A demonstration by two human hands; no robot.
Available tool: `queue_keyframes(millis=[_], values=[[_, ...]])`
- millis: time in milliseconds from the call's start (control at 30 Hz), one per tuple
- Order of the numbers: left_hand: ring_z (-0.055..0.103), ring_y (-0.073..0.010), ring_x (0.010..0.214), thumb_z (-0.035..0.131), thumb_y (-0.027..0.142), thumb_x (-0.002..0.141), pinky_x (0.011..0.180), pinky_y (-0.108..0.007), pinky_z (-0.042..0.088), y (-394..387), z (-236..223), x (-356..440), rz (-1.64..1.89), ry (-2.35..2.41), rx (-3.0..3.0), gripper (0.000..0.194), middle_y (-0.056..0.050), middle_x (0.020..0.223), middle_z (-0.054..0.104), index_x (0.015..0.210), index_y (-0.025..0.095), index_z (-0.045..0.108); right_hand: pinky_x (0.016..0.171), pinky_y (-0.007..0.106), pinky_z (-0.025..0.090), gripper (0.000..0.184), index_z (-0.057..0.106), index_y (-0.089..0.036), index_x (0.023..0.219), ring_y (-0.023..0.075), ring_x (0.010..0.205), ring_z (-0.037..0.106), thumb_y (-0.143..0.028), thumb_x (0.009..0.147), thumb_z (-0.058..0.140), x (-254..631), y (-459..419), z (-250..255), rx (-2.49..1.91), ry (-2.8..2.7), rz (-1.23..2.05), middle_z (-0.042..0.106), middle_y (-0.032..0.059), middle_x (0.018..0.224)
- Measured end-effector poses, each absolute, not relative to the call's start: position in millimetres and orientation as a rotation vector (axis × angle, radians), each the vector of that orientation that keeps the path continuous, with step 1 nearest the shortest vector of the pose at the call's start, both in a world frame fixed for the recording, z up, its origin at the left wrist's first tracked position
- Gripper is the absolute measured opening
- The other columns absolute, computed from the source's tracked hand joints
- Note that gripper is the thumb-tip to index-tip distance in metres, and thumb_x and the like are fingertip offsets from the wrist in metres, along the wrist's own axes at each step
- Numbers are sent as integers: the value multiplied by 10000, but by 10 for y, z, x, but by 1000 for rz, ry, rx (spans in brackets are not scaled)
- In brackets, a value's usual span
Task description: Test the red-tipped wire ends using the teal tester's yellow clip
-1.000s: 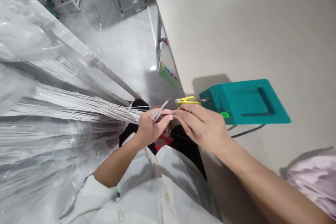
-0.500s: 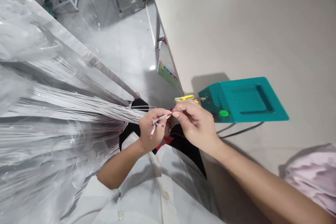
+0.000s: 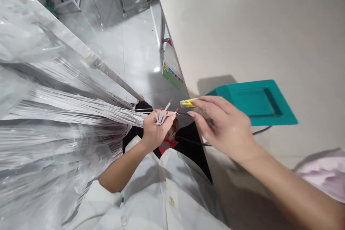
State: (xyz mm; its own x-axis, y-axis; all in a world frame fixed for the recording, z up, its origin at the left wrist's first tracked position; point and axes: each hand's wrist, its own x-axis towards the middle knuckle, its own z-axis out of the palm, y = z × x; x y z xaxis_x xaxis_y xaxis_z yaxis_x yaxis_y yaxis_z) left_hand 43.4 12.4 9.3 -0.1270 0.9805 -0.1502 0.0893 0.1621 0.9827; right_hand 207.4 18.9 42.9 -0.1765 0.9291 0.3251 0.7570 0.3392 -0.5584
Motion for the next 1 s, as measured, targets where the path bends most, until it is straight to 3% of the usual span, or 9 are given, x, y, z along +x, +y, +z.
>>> queue_keyframes(millis=[133, 200, 300, 633, 833, 1000], values=[[546, -90, 545, 696, 206, 637, 553, -211, 440, 188, 86, 467, 1118, 1433, 1005, 68, 3, 584, 615, 657, 149, 664, 969, 506, 343, 286, 622, -139, 1066, 288, 995, 578, -230, 885, 420, 2251, 318, 445, -1466, -2515, -186, 674, 131, 986], [533, -77, 535, 694, 193, 626, 546, -202, 438, 216, 94, 470, 1114, 1393, 976, 107, 10, 597, 616, 721, 149, 678, 1017, 552, 243, 291, 626, -156, 1047, 282, 989, 574, -161, 879, 388, 2288, 373, 441, -1473, -2660, -263, 684, 107, 928], [473, -57, 466, 687, 176, 617, 490, -191, 410, 256, 130, 455, 1047, 1319, 980, 285, 38, 563, 588, 902, 157, 692, 1040, 548, 184, 311, 638, -192, 1018, 267, 992, 574, -115, 862, 379, 2307, 418, 450, -1477, -2731, -247, 689, 82, 889], [388, -33, 393, 708, 267, 626, 386, -191, 303, 420, 115, 445, 882, 1221, 988, 379, 25, 563, 618, 991, 164, 707, 975, 596, 226, 151, 623, -235, 773, 285, 920, 575, -268, 804, 478, 2463, 629, 267, -1353, -2560, 25, 681, 61, 774], [460, -57, 454, 712, 277, 644, 449, -204, 362, 474, -19, 496, 957, 1221, 956, 400, 20, 578, 639, 1030, 169, 692, 945, 552, 269, 133, 551, -223, 653, 269, 861, 588, -307, 750, 515, 2459, 729, 265, -1410, -2513, 177, 615, 44, 660], [498, -71, 492, 732, 268, 632, 519, -223, 419, 492, -63, 561, 973, 1275, 993, 403, 17, 596, 655, 1019, 162, 698, 976, 578, 223, 159, 495, -217, 578, 228, 728, 570, -235, 735, 512, 2397, 730, 353, -1445, -2507, 144, 560, 25, 593]])
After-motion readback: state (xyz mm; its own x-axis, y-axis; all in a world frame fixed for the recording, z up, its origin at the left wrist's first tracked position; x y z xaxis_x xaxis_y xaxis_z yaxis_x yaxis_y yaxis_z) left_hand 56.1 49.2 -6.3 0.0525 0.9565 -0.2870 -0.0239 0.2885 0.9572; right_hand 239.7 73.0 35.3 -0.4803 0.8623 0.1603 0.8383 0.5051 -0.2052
